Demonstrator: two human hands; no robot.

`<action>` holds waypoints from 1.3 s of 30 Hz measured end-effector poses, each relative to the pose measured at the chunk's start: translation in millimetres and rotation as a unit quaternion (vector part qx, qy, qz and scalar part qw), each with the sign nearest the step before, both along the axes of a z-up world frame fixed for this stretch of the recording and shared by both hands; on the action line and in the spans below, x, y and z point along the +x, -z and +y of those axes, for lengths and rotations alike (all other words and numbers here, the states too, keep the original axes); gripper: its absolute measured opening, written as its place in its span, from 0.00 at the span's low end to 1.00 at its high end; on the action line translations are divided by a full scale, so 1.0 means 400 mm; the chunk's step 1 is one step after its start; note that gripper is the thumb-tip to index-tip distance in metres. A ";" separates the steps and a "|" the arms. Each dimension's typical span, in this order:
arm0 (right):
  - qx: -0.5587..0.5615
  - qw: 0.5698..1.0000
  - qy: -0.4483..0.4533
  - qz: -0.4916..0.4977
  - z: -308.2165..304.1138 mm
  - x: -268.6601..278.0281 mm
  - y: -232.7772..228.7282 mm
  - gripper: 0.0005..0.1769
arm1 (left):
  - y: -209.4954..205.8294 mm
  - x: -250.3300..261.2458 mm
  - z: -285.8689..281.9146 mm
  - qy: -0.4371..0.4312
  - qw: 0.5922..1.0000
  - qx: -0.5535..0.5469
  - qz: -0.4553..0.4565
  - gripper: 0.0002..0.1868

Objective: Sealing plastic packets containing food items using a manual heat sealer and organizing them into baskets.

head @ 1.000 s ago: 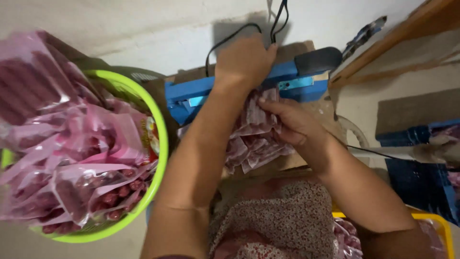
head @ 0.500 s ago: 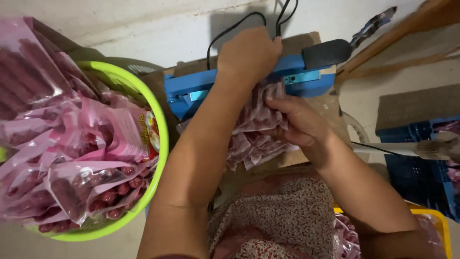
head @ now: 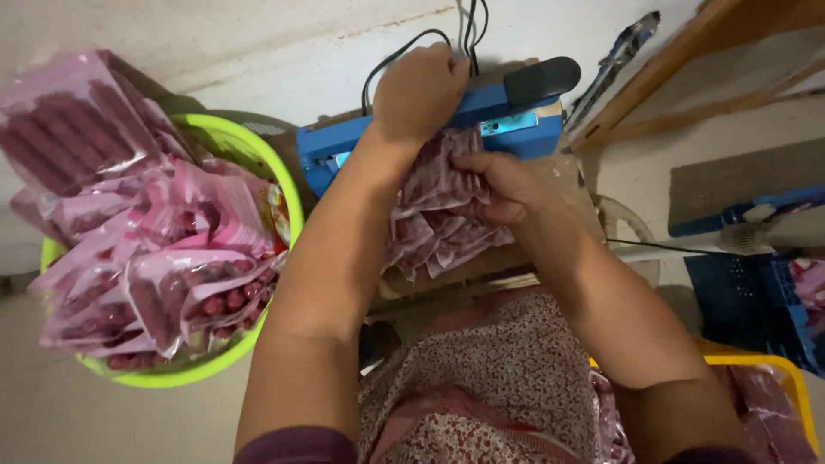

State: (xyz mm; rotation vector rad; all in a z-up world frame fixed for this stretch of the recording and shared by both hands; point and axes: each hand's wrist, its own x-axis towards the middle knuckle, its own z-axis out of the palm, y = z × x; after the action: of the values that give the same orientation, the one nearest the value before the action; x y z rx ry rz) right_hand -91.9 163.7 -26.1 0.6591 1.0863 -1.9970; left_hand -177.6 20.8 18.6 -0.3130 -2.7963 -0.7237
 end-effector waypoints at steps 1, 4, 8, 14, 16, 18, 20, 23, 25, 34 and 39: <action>0.001 1.000 0.008 -0.004 0.001 0.000 -0.003 0.12 | 0.012 -0.009 -0.001 -0.007 0.999 -0.009 0.037 0.21; -0.022 0.999 0.022 -0.013 -0.009 0.001 -0.019 0.16 | 0.020 -0.036 -0.017 -0.004 0.963 -0.055 0.263 0.19; -0.058 0.998 -0.007 0.004 0.003 0.005 -0.015 0.20 | -0.116 -0.002 -0.041 -0.025 0.988 -0.049 0.142 0.22; 0.051 0.996 0.026 0.075 0.039 0.063 -0.132 0.17 | -0.221 0.374 -0.082 -0.006 0.975 0.167 0.144 0.19; 0.100 0.985 0.031 0.134 0.104 0.101 -0.158 0.13 | -0.089 0.499 -0.129 -0.046 0.975 0.164 0.142 0.21; 0.149 0.970 0.036 0.191 0.164 0.130 -0.157 0.12 | 0.025 0.608 -0.162 -0.087 0.974 0.160 0.137 0.26; 0.102 0.967 0.116 0.204 0.222 0.150 -0.133 0.11 | 0.120 0.697 -0.174 -0.241 0.950 0.196 -0.016 0.36; -0.119 0.956 0.015 0.268 0.308 0.204 -0.127 0.17 | 0.250 0.706 -0.226 -0.261 0.939 0.224 -0.015 0.42; -0.121 0.957 0.026 0.260 0.333 0.241 -0.095 0.18 | 0.278 0.672 -0.254 -0.283 0.920 0.269 -0.042 0.42; -0.127 0.962 0.108 0.216 0.417 0.391 0.049 0.22 | 0.196 0.570 -0.253 -0.327 0.793 0.477 -0.193 0.14; -0.103 0.961 0.107 0.233 0.464 0.419 0.128 0.17 | 0.113 0.551 -0.228 -0.312 0.714 0.542 -0.315 0.09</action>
State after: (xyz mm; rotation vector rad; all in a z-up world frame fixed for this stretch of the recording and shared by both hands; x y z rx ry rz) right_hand 75.5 349.2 -77.4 0.2013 1.0815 -2.4921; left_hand 42.9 -70.3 -26.8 1.2064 -2.0527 -2.2930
